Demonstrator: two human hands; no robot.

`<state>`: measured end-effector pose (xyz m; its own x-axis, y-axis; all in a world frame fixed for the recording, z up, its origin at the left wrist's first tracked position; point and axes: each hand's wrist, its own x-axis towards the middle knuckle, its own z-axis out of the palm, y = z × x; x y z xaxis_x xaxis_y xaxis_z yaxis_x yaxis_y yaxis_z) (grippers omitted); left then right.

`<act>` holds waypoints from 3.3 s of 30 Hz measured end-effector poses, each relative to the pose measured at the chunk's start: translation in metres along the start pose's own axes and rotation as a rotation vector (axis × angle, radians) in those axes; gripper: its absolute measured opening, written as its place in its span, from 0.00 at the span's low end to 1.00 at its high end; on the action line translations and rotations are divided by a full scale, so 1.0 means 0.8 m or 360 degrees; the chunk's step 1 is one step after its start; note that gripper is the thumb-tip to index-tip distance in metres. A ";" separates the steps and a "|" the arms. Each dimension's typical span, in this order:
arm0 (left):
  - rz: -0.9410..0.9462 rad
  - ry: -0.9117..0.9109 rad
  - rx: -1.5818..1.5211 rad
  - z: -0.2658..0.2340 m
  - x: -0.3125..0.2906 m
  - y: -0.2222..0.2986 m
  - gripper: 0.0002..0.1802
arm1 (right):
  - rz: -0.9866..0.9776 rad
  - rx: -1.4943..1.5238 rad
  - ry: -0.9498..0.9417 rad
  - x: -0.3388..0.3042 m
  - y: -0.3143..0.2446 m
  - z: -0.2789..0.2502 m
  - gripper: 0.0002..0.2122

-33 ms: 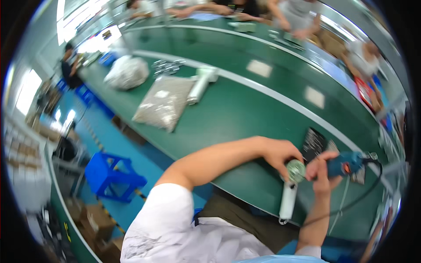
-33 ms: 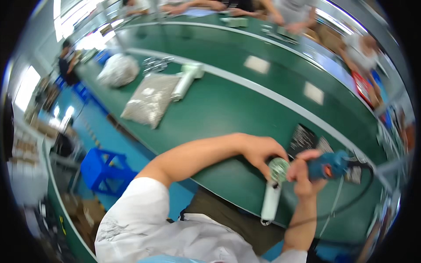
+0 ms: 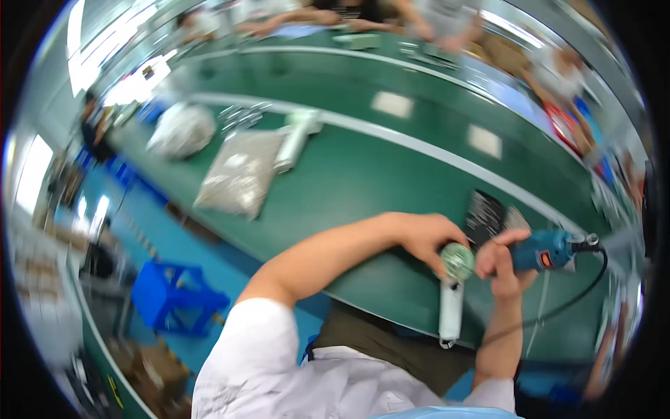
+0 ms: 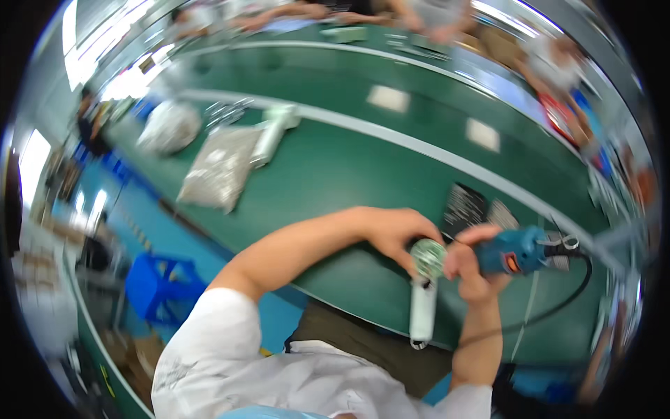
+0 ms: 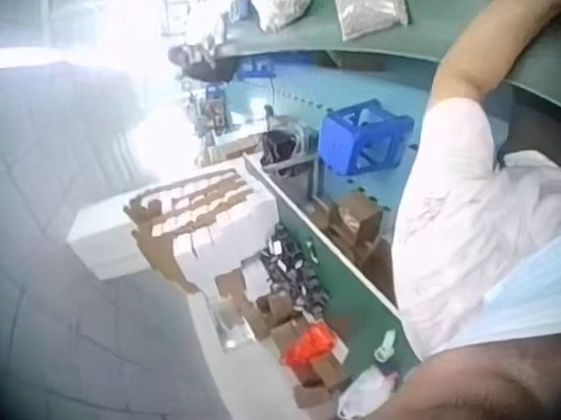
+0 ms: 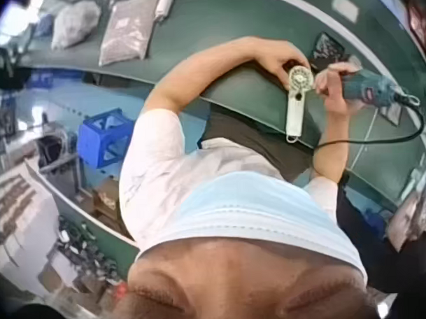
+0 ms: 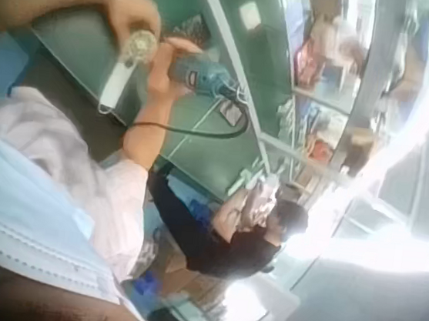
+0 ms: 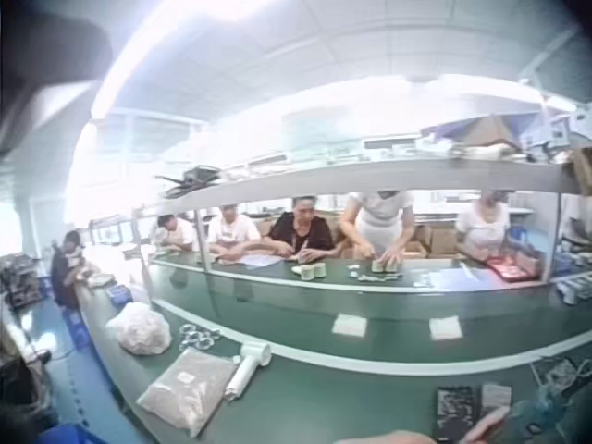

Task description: Assemble small portable electric fans using an electric screwdriver on a production line.

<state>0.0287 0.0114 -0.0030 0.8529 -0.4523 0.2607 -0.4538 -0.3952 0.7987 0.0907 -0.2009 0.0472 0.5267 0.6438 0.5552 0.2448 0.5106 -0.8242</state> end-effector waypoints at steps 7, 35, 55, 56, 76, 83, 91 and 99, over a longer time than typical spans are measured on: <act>-0.0221 0.0103 0.0285 -0.016 -0.025 0.040 0.35 | -0.0735 0.0326 0.0217 -0.018 -0.146 -0.029 0.15; -0.0239 0.0396 0.0336 0.345 0.618 0.031 0.33 | -0.1539 -0.0626 0.1338 -0.262 -0.206 -0.119 0.14; 0.0500 0.0508 0.0772 0.142 0.403 0.089 0.26 | -0.1175 0.0213 0.0896 -0.170 -0.146 -0.060 0.13; 0.0533 0.0436 0.0741 0.167 0.446 0.084 0.31 | -0.1221 0.0121 0.0870 -0.179 -0.150 -0.061 0.13; -0.0309 0.0571 0.1083 0.021 0.640 -0.088 0.23 | -0.1312 -0.0163 0.1102 -0.222 -0.142 -0.185 0.13; -0.1276 0.0674 0.1807 -0.193 0.519 -0.258 0.34 | -0.1219 -0.0339 0.1374 -0.196 -0.119 -0.180 0.14; -0.0971 0.1025 0.1548 -0.174 0.422 -0.227 0.33 | -0.0998 -0.0200 0.0976 -0.160 -0.110 -0.151 0.14; -0.0395 0.1298 0.2129 -0.166 0.015 -0.020 0.09 | -0.0908 -0.0134 0.0848 -0.144 -0.101 -0.097 0.13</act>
<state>0.0804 0.1187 0.0591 0.6413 0.0863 0.7625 0.1973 -0.9788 -0.0552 0.0734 -0.3605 0.0413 0.6152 -0.0763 0.7847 0.6447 0.6216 -0.4450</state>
